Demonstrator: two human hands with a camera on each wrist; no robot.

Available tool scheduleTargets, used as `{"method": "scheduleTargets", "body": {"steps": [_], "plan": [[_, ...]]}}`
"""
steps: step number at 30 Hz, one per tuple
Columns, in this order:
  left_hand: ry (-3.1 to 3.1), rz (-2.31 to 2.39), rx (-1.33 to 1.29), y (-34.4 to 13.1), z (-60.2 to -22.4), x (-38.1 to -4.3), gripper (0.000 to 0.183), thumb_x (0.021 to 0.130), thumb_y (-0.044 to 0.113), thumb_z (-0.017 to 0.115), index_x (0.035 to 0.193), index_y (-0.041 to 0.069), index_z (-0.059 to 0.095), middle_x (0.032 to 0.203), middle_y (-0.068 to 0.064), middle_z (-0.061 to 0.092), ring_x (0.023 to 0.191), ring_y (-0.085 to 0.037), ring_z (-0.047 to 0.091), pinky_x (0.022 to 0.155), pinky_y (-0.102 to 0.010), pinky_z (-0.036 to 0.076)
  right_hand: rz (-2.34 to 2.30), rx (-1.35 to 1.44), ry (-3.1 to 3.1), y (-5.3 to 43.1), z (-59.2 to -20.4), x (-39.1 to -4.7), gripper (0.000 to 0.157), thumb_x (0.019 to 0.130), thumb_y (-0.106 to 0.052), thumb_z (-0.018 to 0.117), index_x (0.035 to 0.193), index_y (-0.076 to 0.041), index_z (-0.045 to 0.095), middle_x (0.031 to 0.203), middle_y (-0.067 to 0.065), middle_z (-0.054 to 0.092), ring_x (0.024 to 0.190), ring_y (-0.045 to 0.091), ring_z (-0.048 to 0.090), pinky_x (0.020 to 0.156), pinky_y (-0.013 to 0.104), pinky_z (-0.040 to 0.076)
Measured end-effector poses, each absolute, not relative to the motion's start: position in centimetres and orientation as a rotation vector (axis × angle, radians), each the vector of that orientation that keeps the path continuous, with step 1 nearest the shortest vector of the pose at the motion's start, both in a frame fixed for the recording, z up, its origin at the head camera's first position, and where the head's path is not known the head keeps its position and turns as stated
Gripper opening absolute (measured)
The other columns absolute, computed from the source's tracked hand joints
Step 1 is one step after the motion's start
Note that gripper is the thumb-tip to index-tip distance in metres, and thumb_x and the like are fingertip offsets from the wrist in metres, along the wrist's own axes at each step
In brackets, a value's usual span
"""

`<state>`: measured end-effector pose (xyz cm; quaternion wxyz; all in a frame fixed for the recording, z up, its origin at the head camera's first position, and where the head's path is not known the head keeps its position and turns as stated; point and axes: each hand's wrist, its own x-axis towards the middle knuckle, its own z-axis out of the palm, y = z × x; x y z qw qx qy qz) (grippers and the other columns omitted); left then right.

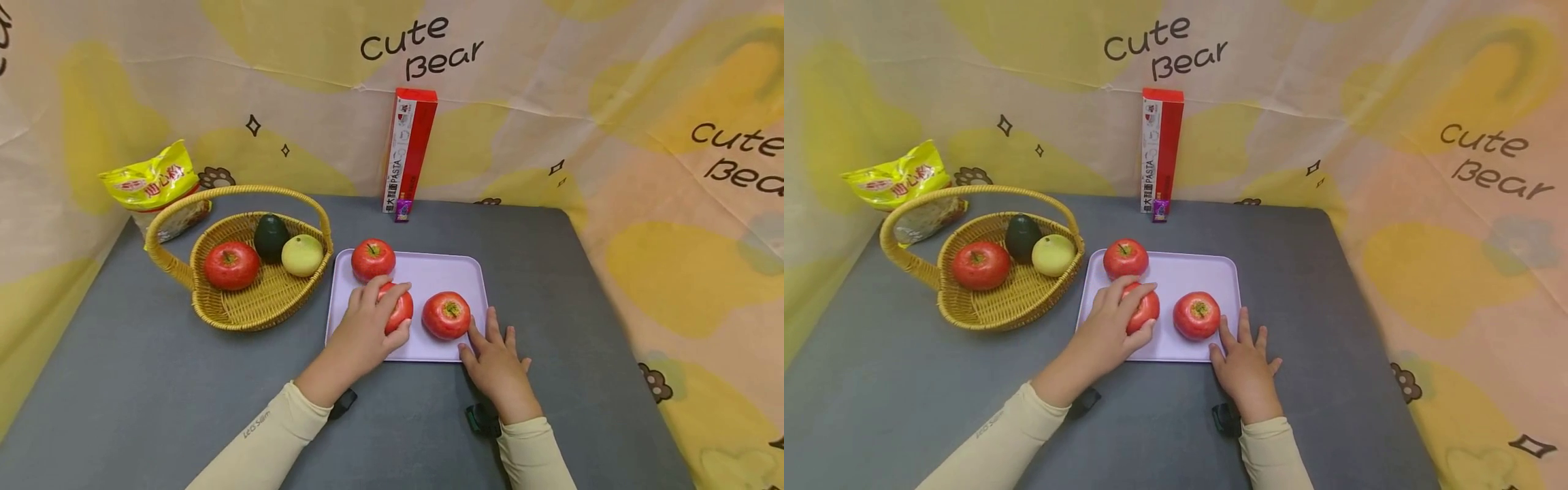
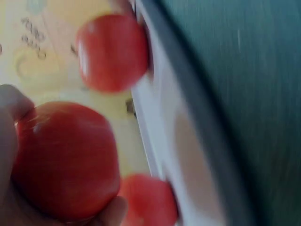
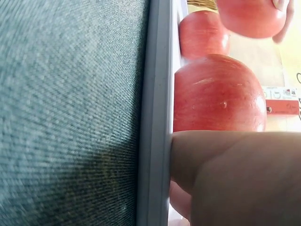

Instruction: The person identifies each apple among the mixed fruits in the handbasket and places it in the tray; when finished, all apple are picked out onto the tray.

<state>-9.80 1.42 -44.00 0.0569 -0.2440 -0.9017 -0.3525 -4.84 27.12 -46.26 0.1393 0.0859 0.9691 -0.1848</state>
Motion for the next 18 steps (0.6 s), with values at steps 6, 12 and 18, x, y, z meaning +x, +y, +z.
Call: {"method": "scheduleTargets", "body": {"steps": [6,12,18], "plan": [[-2.801,-1.055,-0.876,2.7,-44.7,-8.9,0.057,0.098,0.03,0.075,0.151,0.016,0.057,0.15,-0.015,0.047,0.119,-0.041,0.051,0.096,-0.052,0.054,-0.509,0.25,2.795,27.0,-46.2,-4.8,0.064,0.105,-0.038,0.056,0.163,-0.015,0.041,0.175,0.021,0.003,0.152,0.064,0.004,0.1,0.091,0.009],[-2.866,-1.011,-0.931,3.2,-45.6,-8.7,0.062,0.1,0.033,0.072,0.156,0.015,0.052,0.157,-0.018,0.043,0.126,-0.043,0.049,0.105,-0.055,0.049,-0.507,0.245,2.807,26.9,-46.0,-4.7,0.063,0.104,-0.038,0.057,0.161,-0.014,0.044,0.175,0.022,0.005,0.151,0.065,0.007,0.099,0.092,0.011],[-3.069,-0.979,-0.844,3.4,-45.6,-8.7,0.086,0.097,0.056,0.068,0.169,0.029,0.029,0.178,-0.008,0.002,0.156,-0.055,-0.006,0.12,-0.072,0.017,-0.498,0.241,2.805,27.0,-46.1,-4.7,0.063,0.105,-0.038,0.056,0.162,-0.015,0.043,0.175,0.021,0.005,0.152,0.065,0.007,0.1,0.092,0.011]]}}
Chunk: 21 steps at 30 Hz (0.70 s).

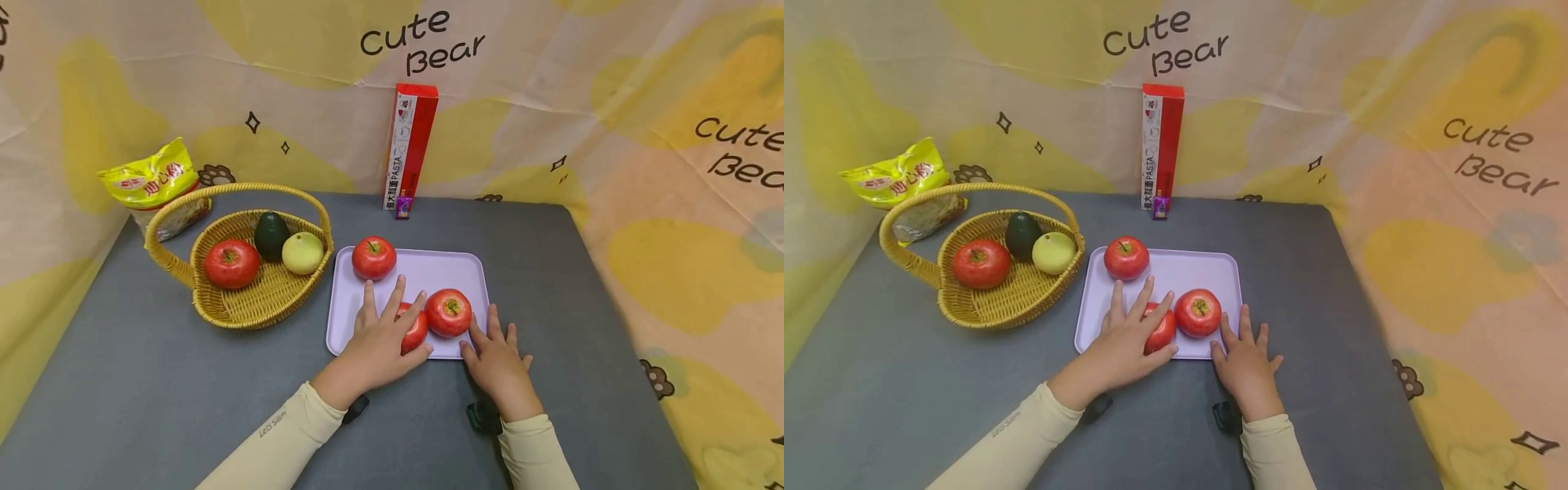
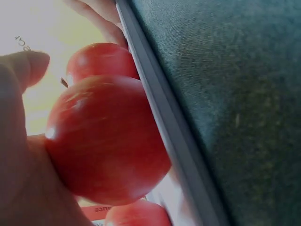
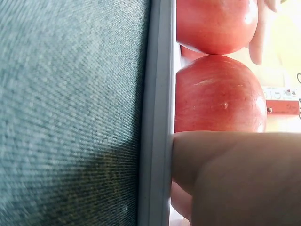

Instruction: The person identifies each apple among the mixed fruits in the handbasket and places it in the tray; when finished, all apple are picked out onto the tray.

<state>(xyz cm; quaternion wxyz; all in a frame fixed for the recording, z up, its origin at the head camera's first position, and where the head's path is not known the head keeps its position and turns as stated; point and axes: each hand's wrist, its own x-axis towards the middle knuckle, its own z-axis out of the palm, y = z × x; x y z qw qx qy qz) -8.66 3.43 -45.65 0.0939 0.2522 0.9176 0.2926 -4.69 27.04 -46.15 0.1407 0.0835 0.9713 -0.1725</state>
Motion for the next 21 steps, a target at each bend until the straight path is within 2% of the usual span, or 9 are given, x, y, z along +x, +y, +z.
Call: {"method": "scheduleTargets", "body": {"steps": [3,8,14,18,21], "plan": [[2.699,0.854,0.698,3.5,-45.4,-8.6,0.092,0.093,0.064,0.067,0.17,0.035,0.024,0.178,-0.005,-0.009,0.155,-0.053,-0.019,0.12,-0.074,0.012,-0.494,0.239,2.803,27.1,-46.1,-4.8,0.064,0.105,-0.039,0.056,0.163,-0.015,0.042,0.175,0.021,0.005,0.152,0.065,0.006,0.099,0.092,0.01],[2.696,0.846,0.682,3.5,-45.5,-8.5,0.093,0.093,0.065,0.067,0.17,0.036,0.024,0.178,-0.007,-0.008,0.155,-0.053,-0.019,0.12,-0.074,0.007,-0.495,0.239,2.805,27.0,-46.1,-4.8,0.063,0.105,-0.039,0.057,0.162,-0.015,0.044,0.175,0.021,0.006,0.151,0.065,0.007,0.099,0.092,0.011],[2.739,0.825,0.733,3.4,-45.7,-8.7,0.084,0.095,0.063,0.065,0.168,0.035,0.033,0.178,-0.01,0.004,0.159,-0.049,-0.004,0.121,-0.073,0.007,-0.493,0.236,2.805,27.1,-46.1,-4.9,0.064,0.105,-0.039,0.057,0.162,-0.015,0.042,0.175,0.021,0.004,0.152,0.064,0.006,0.099,0.091,0.01],[2.823,0.847,0.807,2.8,-45.8,-8.7,0.077,0.097,0.06,0.066,0.165,0.03,0.042,0.175,-0.012,0.018,0.157,-0.046,0.011,0.12,-0.07,0.016,-0.507,0.234,2.805,27.1,-46.2,-4.9,0.064,0.105,-0.04,0.057,0.162,-0.015,0.042,0.175,0.021,0.005,0.152,0.064,0.006,0.1,0.091,0.009],[2.942,0.952,0.822,1.4,-45.4,-8.8,0.065,0.098,0.05,0.07,0.156,0.023,0.055,0.168,-0.013,0.032,0.153,-0.042,0.024,0.116,-0.068,0.024,-0.516,0.236,2.798,27.1,-46.2,-4.9,0.064,0.105,-0.04,0.056,0.162,-0.015,0.042,0.176,0.02,0.004,0.152,0.064,0.005,0.1,0.091,0.009]]}}
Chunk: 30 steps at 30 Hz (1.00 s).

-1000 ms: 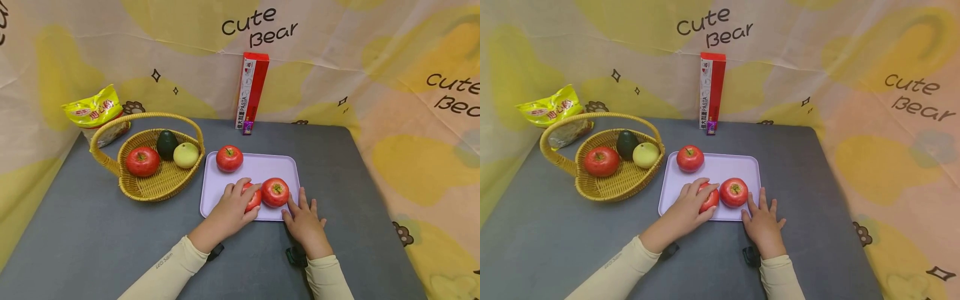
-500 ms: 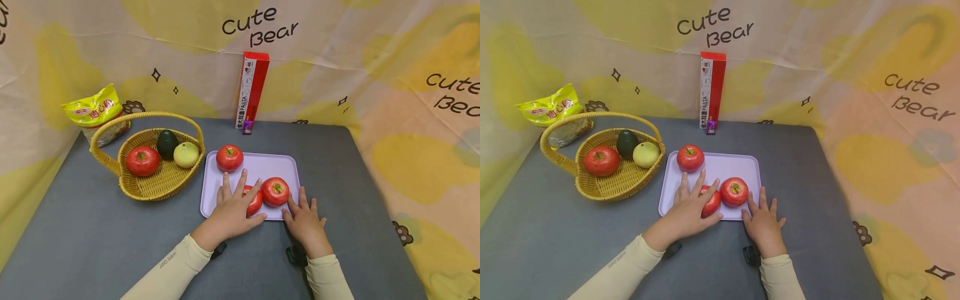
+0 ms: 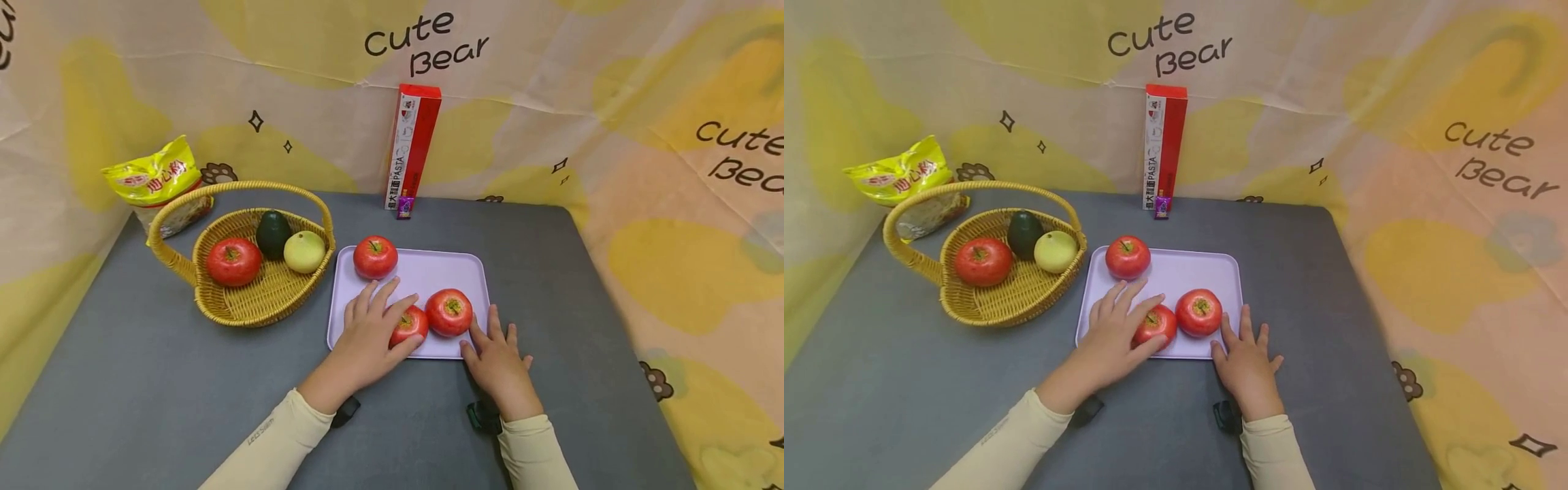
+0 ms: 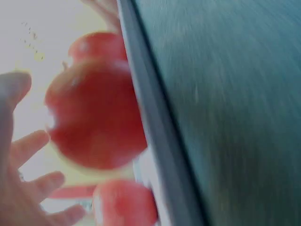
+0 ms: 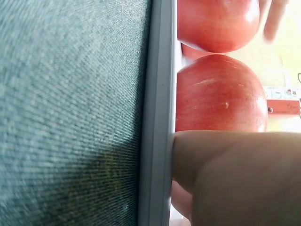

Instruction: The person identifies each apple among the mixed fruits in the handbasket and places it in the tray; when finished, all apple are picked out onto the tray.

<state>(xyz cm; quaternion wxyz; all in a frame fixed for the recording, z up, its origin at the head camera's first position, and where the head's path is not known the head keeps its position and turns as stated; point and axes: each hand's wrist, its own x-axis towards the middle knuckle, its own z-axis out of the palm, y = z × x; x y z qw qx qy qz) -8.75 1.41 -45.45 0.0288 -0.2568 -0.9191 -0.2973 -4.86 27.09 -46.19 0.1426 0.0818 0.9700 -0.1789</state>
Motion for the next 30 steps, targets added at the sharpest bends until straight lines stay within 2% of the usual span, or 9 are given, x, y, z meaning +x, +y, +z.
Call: {"method": "scheduleTargets", "body": {"steps": [3,6,11,14,17,23,26,30], "plan": [[-2.685,-0.934,-0.643,-1.1,-44.7,-9.3,0.053,0.097,0.037,0.075,0.145,0.017,0.064,0.161,-0.014,0.043,0.144,-0.04,0.034,0.109,-0.066,0.029,-0.515,0.243,2.786,27.2,-46.1,-4.8,0.064,0.105,-0.039,0.055,0.163,-0.016,0.041,0.176,0.019,0.002,0.153,0.063,0.003,0.101,0.091,0.008],[-2.586,-0.921,-0.433,-4.5,-43.8,-10.2,0.048,0.094,0.028,0.076,0.139,0.012,0.067,0.157,-0.019,0.046,0.138,-0.044,0.038,0.105,-0.066,0.03,-0.51,0.245,2.787,27.3,-46.1,-4.7,0.064,0.105,-0.039,0.055,0.163,-0.015,0.04,0.176,0.019,0.001,0.153,0.064,0.003,0.1,0.091,0.008],[-2.575,-0.906,-0.11,-10.4,-42.7,-12.1,0.051,0.096,0.025,0.072,0.143,0.008,0.062,0.158,-0.027,0.039,0.14,-0.054,0.03,0.105,-0.072,0.024,-0.509,0.247,2.792,27.4,-46.1,-4.7,0.064,0.105,-0.038,0.055,0.163,-0.015,0.041,0.176,0.02,0.001,0.152,0.064,0.003,0.1,0.091,0.009],[-2.613,-0.911,-0.001,-13.1,-42.7,-13.1,0.053,0.099,0.027,0.068,0.147,0.006,0.057,0.16,-0.031,0.034,0.144,-0.056,0.023,0.108,-0.076,0.018,-0.501,0.248,2.793,27.4,-46.1,-4.7,0.064,0.105,-0.038,0.055,0.163,-0.015,0.04,0.176,0.02,0.001,0.152,0.064,0.003,0.1,0.091,0.009],[-2.659,-0.899,0.046,-14.9,-43.0,-14.0,0.055,0.101,0.028,0.065,0.149,0.003,0.054,0.161,-0.034,0.029,0.147,-0.056,0.019,0.112,-0.077,0.014,-0.498,0.244,2.792,27.4,-46.1,-4.7,0.064,0.105,-0.038,0.055,0.163,-0.015,0.04,0.176,0.02,0.001,0.152,0.064,0.003,0.1,0.092,0.009],[-2.834,-0.777,0.049,-16.2,-43.4,-15.0,0.069,0.102,0.032,0.064,0.157,-0.002,0.041,0.158,-0.044,0.021,0.141,-0.064,0.019,0.11,-0.08,0.019,-0.497,0.241,2.785,27.3,-46.1,-4.8,0.064,0.105,-0.038,0.055,0.163,-0.015,0.041,0.176,0.02,0.002,0.152,0.064,0.004,0.1,0.091,0.01],[-2.886,-0.739,0.038,-16.3,-43.7,-15.1,0.071,0.102,0.032,0.063,0.157,-0.003,0.039,0.153,-0.047,0.023,0.136,-0.066,0.022,0.108,-0.08,0.021,-0.499,0.241,2.785,27.1,-46.1,-4.8,0.064,0.105,-0.038,0.056,0.162,-0.014,0.042,0.175,0.02,0.003,0.152,0.064,0.005,0.1,0.091,0.01],[-2.882,-0.74,0.027,-16.3,-44.1,-15.0,0.065,0.104,0.032,0.062,0.157,-0.001,0.042,0.146,-0.044,0.029,0.132,-0.063,0.028,0.105,-0.077,0.024,-0.492,0.237,2.791,27.0,-46.0,-4.8,0.064,0.105,-0.038,0.057,0.162,-0.014,0.042,0.175,0.021,0.004,0.152,0.064,0.005,0.1,0.091,0.011]]}}
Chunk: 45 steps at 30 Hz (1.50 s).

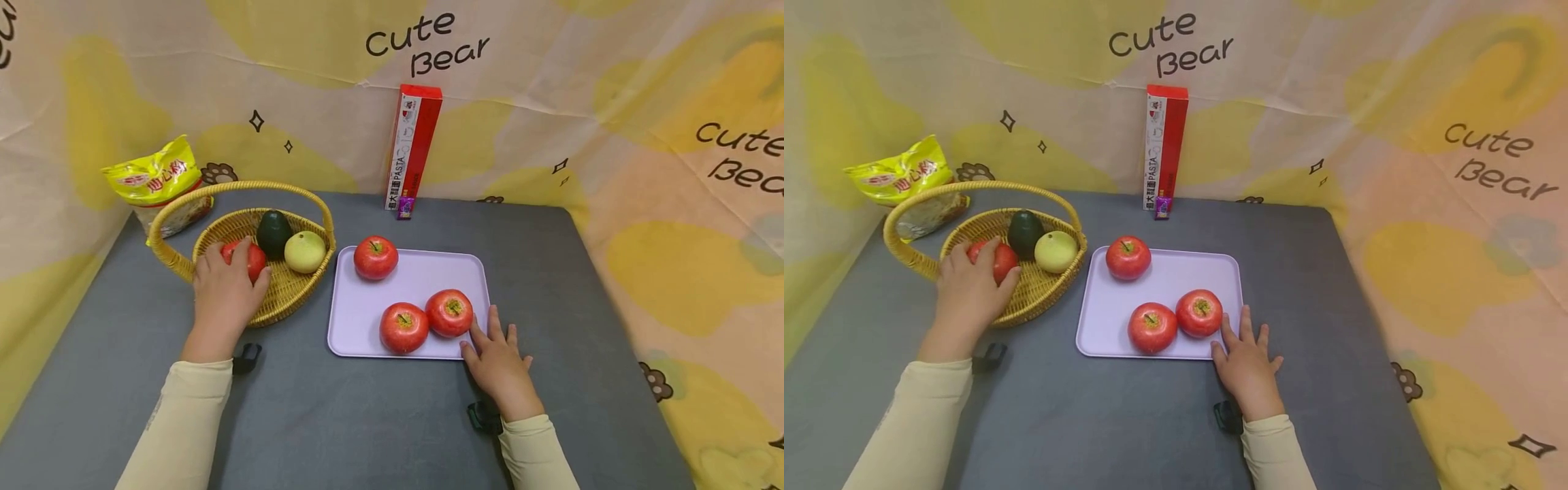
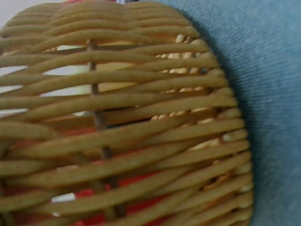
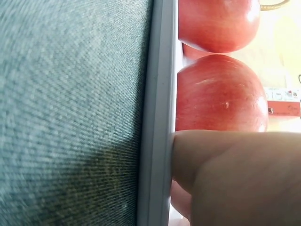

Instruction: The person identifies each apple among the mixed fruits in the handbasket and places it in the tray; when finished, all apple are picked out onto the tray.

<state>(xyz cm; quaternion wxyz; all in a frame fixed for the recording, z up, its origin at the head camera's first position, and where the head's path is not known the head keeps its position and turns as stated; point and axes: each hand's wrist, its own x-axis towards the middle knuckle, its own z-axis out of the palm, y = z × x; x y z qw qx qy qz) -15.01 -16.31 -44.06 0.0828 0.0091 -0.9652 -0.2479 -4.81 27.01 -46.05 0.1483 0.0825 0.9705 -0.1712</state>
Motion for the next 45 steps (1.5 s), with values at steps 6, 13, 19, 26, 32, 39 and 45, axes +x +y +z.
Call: {"method": "scheduleTargets", "body": {"steps": [6,13,19,26,32,39,45], "plan": [[-2.93,-0.792,0.024,-16.3,-44.1,-15.0,0.068,0.107,0.039,0.058,0.163,0.006,0.038,0.148,-0.04,0.029,0.131,-0.061,0.032,0.098,-0.077,0.036,-0.484,0.243,2.792,27.0,-46.0,-4.9,0.063,0.105,-0.037,0.056,0.162,-0.014,0.042,0.175,0.021,0.003,0.152,0.064,0.005,0.101,0.091,0.01],[-3.067,-0.924,0.011,-16.6,-44.1,-15.6,0.082,0.105,0.049,0.061,0.169,0.012,0.023,0.155,-0.039,0.02,0.127,-0.068,0.033,0.09,-0.08,0.042,-0.477,0.238,2.778,27.0,-46.1,-5.0,0.063,0.106,-0.038,0.056,0.163,-0.015,0.041,0.176,0.02,0.001,0.152,0.064,0.004,0.1,0.091,0.01],[-3.06,-0.944,0.048,-16.5,-44.3,-15.7,0.081,0.104,0.048,0.063,0.169,0.016,0.025,0.157,-0.036,0.019,0.13,-0.065,0.032,0.087,-0.081,0.043,-0.481,0.241,2.781,27.2,-46.2,-5.0,0.063,0.106,-0.038,0.055,0.163,-0.015,0.041,0.176,0.02,0.001,0.152,0.064,0.004,0.101,0.091,0.01],[-3.058,-0.963,0.085,-16.4,-44.3,-15.6,0.077,0.104,0.047,0.061,0.169,0.02,0.027,0.159,-0.032,0.018,0.132,-0.06,0.03,0.081,-0.082,0.044,-0.489,0.244,2.777,27.2,-46.3,-5.0,0.063,0.106,-0.038,0.054,0.163,-0.015,0.04,0.176,0.019,0.001,0.153,0.063,0.003,0.101,0.091,0.009],[-2.929,-1.005,0.135,-16.1,-44.0,-15.1,0.071,0.101,0.042,0.06,0.165,0.023,0.038,0.157,-0.028,0.027,0.132,-0.054,0.034,0.084,-0.077,0.047,-0.498,0.239,2.8,27.0,-46.2,-4.8,0.064,0.105,-0.038,0.057,0.162,-0.015,0.043,0.176,0.02,0.003,0.152,0.064,0.005,0.1,0.092,0.01],[-2.572,-1.072,-0.008,-13.8,-43.4,-13.7,0.057,0.092,0.029,0.067,0.149,0.021,0.061,0.147,-0.021,0.044,0.132,-0.048,0.042,0.095,-0.07,0.045,-0.493,0.245,2.79,27.0,-46.0,-4.7,0.064,0.105,-0.038,0.056,0.162,-0.014,0.042,0.176,0.02,0.002,0.152,0.064,0.004,0.1,0.092,0.009],[-2.449,-1.046,-0.286,-9.4,-42.0,-12.2,0.056,0.085,0.027,0.073,0.141,0.019,0.068,0.145,-0.02,0.05,0.129,-0.046,0.048,0.093,-0.068,0.049,-0.494,0.247,2.772,26.9,-45.9,-4.7,0.064,0.106,-0.038,0.055,0.163,-0.015,0.04,0.176,0.019,0.001,0.153,0.063,0.003,0.101,0.091,0.008]]}}
